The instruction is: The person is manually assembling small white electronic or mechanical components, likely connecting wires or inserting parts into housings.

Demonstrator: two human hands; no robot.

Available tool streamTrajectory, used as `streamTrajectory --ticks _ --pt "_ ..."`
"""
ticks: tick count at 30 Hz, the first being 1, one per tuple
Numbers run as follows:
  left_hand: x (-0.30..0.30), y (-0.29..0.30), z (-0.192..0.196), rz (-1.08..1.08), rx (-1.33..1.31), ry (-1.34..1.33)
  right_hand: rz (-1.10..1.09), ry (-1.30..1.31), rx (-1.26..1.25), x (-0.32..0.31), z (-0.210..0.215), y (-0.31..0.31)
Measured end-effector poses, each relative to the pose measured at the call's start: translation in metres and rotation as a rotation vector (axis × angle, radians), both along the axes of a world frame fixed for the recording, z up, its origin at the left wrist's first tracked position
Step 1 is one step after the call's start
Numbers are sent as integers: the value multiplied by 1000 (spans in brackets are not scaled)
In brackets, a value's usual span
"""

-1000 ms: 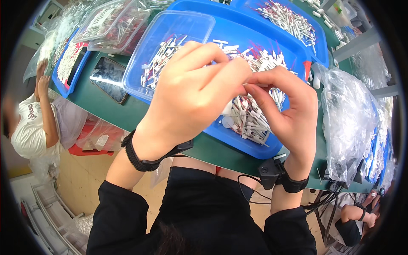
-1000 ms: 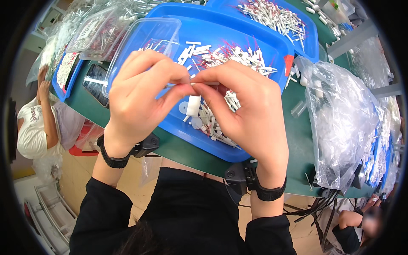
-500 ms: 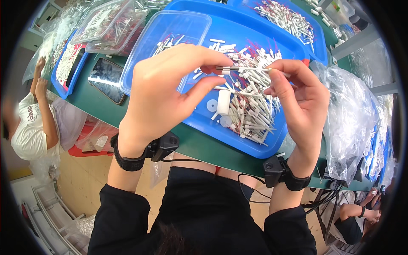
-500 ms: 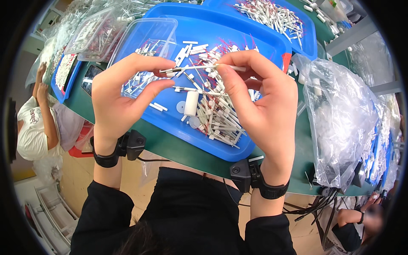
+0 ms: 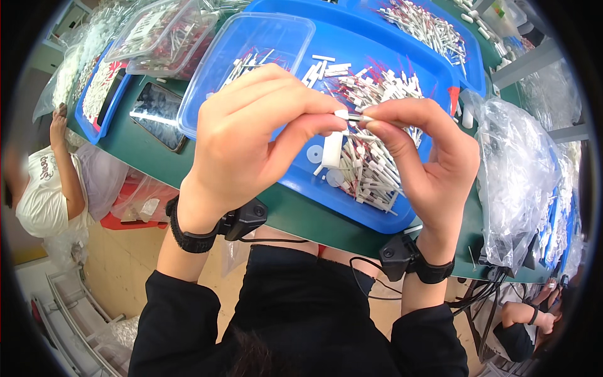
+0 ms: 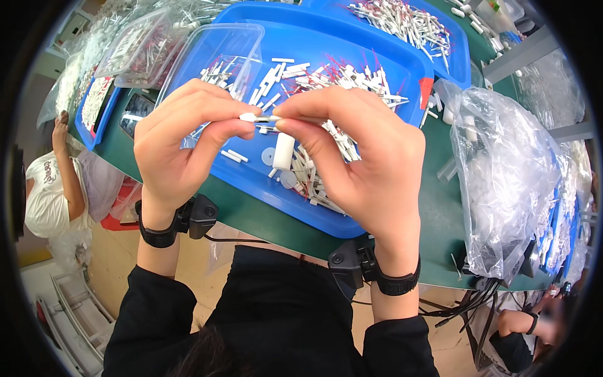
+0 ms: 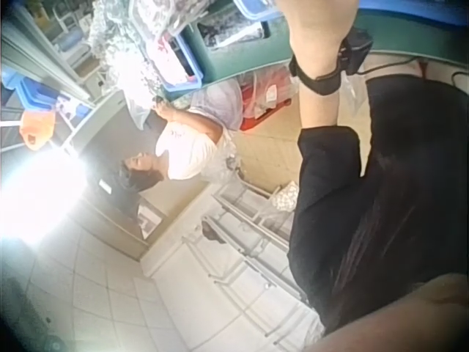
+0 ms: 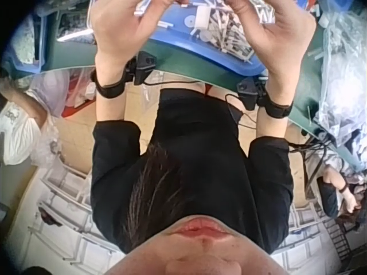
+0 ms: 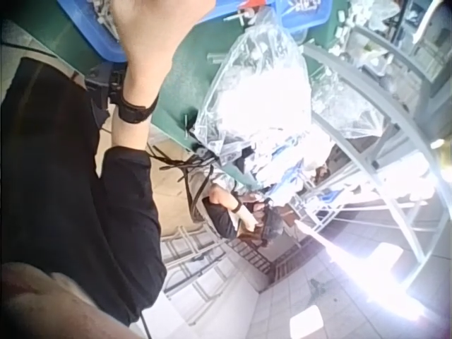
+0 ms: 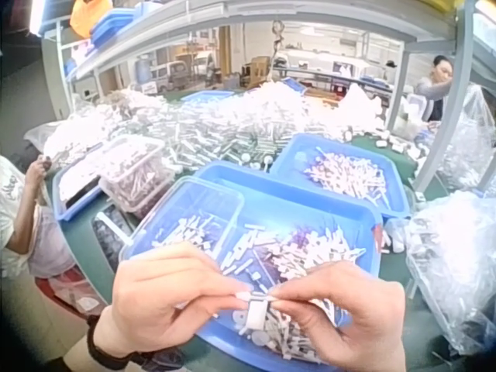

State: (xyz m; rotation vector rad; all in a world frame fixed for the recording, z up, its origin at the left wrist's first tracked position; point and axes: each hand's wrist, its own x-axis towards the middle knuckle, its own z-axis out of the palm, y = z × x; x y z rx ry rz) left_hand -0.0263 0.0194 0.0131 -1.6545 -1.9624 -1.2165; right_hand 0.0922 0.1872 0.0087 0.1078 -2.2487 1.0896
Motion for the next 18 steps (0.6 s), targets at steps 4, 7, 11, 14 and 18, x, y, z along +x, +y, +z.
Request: streamTrajectory --ticks 4,7,11,14,18 --pt "4 2 1 29 38 22 -50 137 -7 -6 -6 -3" --pt "6 1 -1 58 59 85 -19 100 -141 -7 -6 -7" --pt "2 -3 -1 1 20 174 -19 73 9 -4 -6 -6" --pt "-10 -6 10 -18 -127 103 33 -25 102 -2 -6 0" --pt "-41 -30 15 275 -158 -198 -296 -57 109 -4 -5 7"
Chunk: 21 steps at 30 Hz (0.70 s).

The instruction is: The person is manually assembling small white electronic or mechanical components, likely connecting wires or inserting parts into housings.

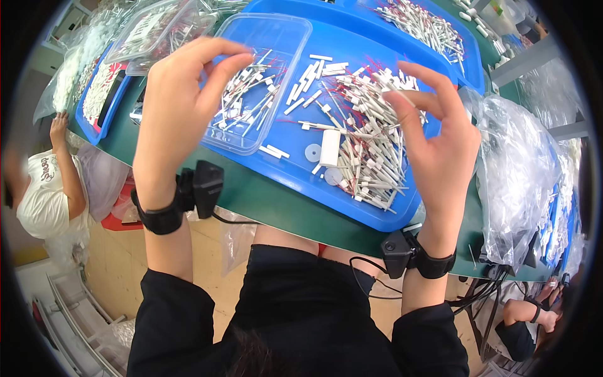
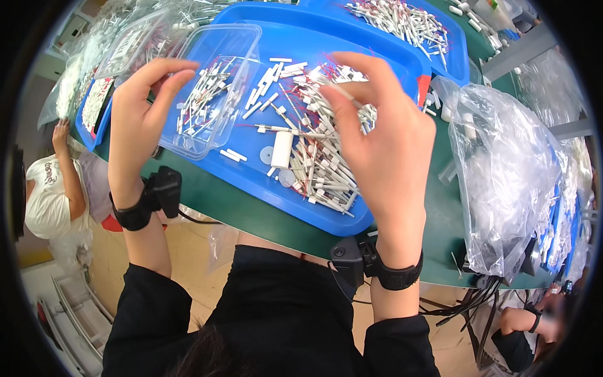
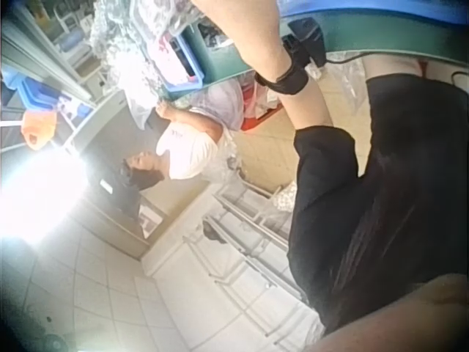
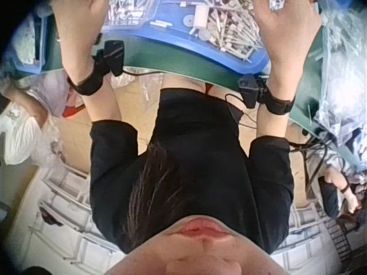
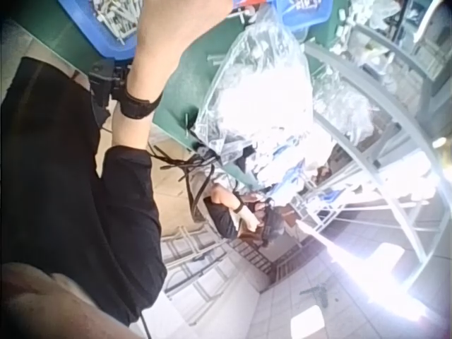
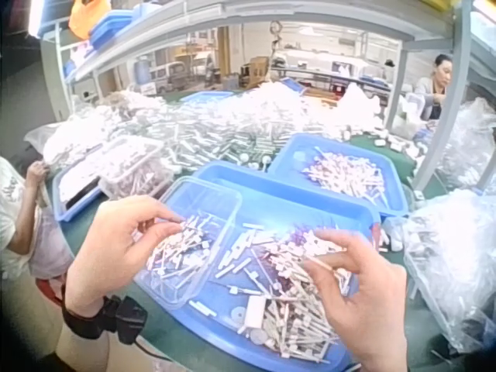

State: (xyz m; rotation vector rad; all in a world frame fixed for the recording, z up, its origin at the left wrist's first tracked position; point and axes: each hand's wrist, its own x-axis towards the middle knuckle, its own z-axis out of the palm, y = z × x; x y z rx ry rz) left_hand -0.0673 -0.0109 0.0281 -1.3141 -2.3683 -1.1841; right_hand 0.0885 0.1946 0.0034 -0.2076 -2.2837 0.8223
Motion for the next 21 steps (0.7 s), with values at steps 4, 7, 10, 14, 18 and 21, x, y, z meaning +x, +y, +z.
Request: streamTrajectory --ticks 4,7,10,14,18,21 --pt "-12 -6 -12 221 -518 14 -177 12 197 -6 -9 3" --pt "-15 -6 -33 189 -545 227 -5 -24 162 -11 -10 -6" --pt "-15 2 -38 205 -540 294 201 -152 106 -14 -11 -14" --pt "-19 12 -40 195 -578 178 300 -270 244 -26 -14 -29" --pt "-20 6 -40 105 -436 -4 316 -355 420 -49 -17 -39" --pt "-6 6 -23 179 -327 -201 256 -454 445 -60 -17 -37"
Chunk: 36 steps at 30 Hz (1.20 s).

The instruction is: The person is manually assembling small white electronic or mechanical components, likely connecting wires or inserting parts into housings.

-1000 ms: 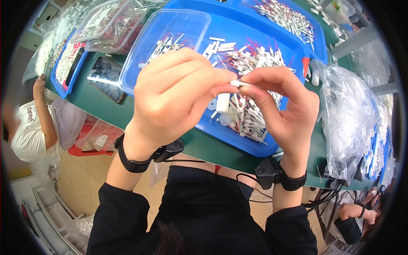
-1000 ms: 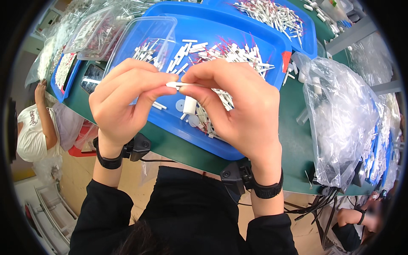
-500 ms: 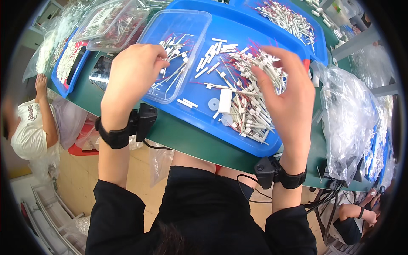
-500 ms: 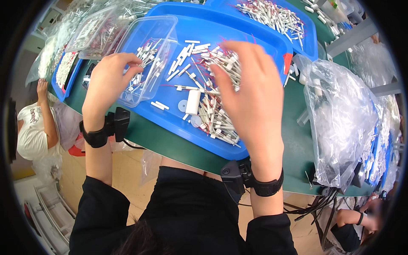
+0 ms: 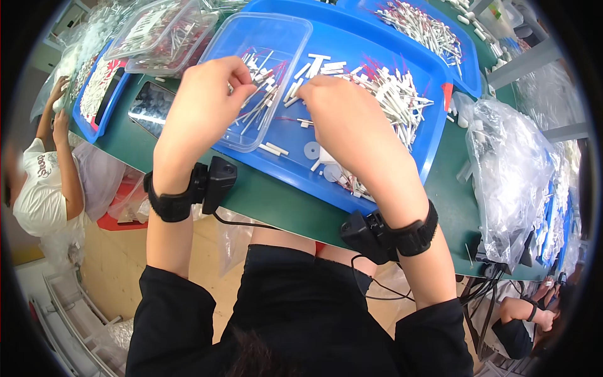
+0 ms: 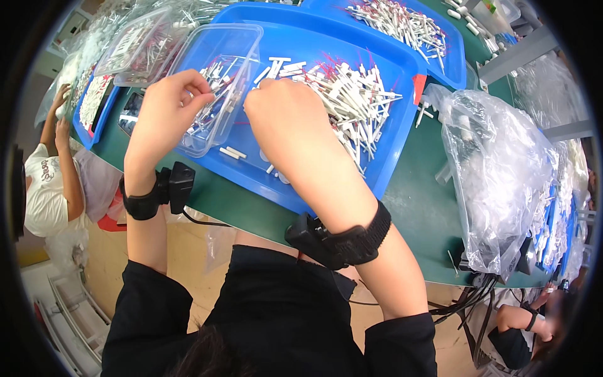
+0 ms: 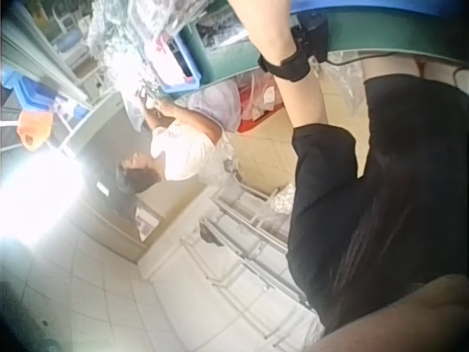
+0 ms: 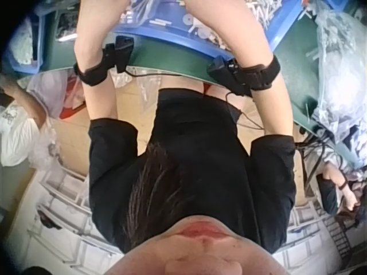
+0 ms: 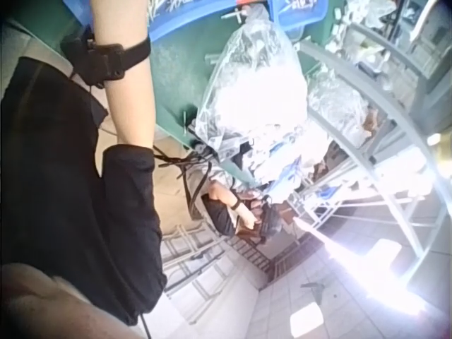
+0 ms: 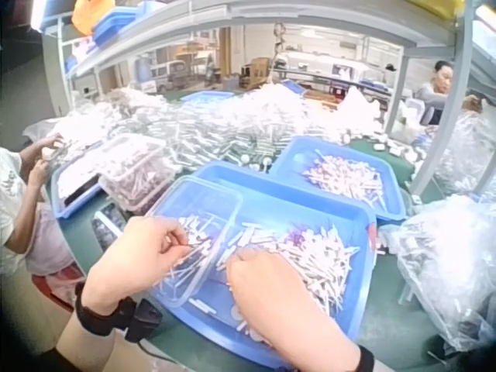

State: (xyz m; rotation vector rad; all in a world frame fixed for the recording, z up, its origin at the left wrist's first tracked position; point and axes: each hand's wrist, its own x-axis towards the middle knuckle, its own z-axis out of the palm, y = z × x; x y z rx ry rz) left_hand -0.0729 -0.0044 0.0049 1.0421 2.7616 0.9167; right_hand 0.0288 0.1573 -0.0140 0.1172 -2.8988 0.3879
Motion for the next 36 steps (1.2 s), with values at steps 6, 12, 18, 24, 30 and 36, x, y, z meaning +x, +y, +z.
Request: streamTrajectory --ticks 6,12,18,24,30,36 --pt "5 -7 5 34 364 -207 -36 -32 96 -9 3 -6" --pt "14 -2 5 -220 786 -486 -18 122 232 -14 -19 -6" --pt "23 -2 3 -297 816 -564 -33 142 172 -20 -20 6" --pt "36 5 0 -243 877 -667 -94 333 -700 -1 20 18" --pt "43 10 -8 -295 1098 -860 -5 328 -1465 34 20 17" --pt "49 17 -7 -283 1164 -969 284 342 -1804 42 6 29"
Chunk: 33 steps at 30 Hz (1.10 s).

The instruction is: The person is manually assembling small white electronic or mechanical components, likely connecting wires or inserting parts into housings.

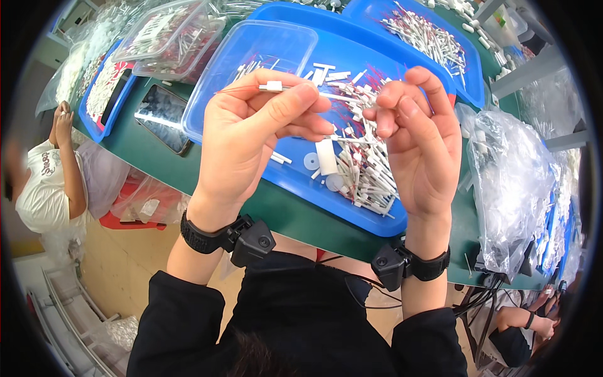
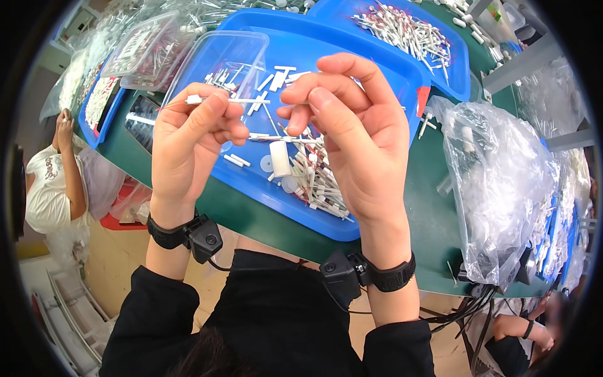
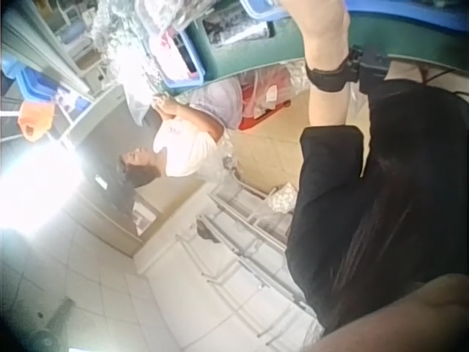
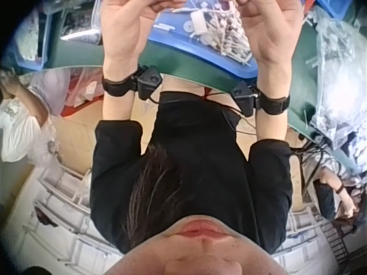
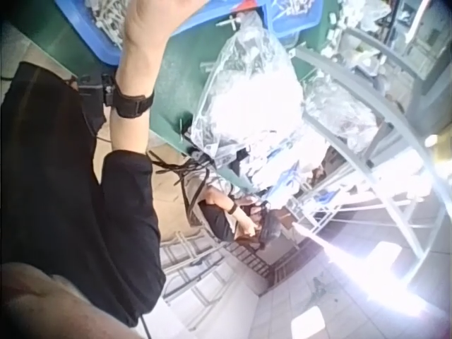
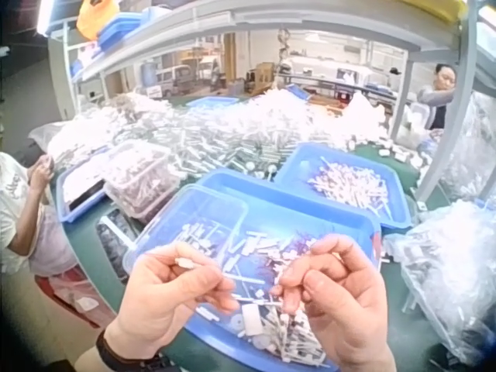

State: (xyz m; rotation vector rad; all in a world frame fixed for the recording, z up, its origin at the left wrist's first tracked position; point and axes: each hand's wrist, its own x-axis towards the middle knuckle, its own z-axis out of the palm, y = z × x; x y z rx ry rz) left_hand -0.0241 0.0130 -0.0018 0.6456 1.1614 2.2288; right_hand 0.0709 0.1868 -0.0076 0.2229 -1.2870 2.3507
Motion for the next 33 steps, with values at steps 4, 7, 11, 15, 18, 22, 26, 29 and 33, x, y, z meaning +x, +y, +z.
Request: streamTrajectory --ticks 4,7,11,15,18,22,26,29,33 --pt "4 5 1 10 -16 24 -2 38 99 1 1 -2" --pt "4 7 1 12 -20 18 10 48 92 3 1 0" --pt "6 10 1 -10 -13 8 20 72 142 4 -2 4" --pt "15 13 3 -11 -165 141 -3 31 161 6 2 -6" --pt "15 17 0 68 -224 258 -126 -30 329 6 4 -9" --pt "13 15 9 47 -318 300 -407 -103 891 5 5 -4" --pt "11 13 14 94 -307 311 -482 -164 936 7 2 -2" --pt "3 3 17 158 -319 469 -438 -201 817 9 3 -4" --pt "1 0 17 186 -394 665 -509 -90 1028 9 6 -3"
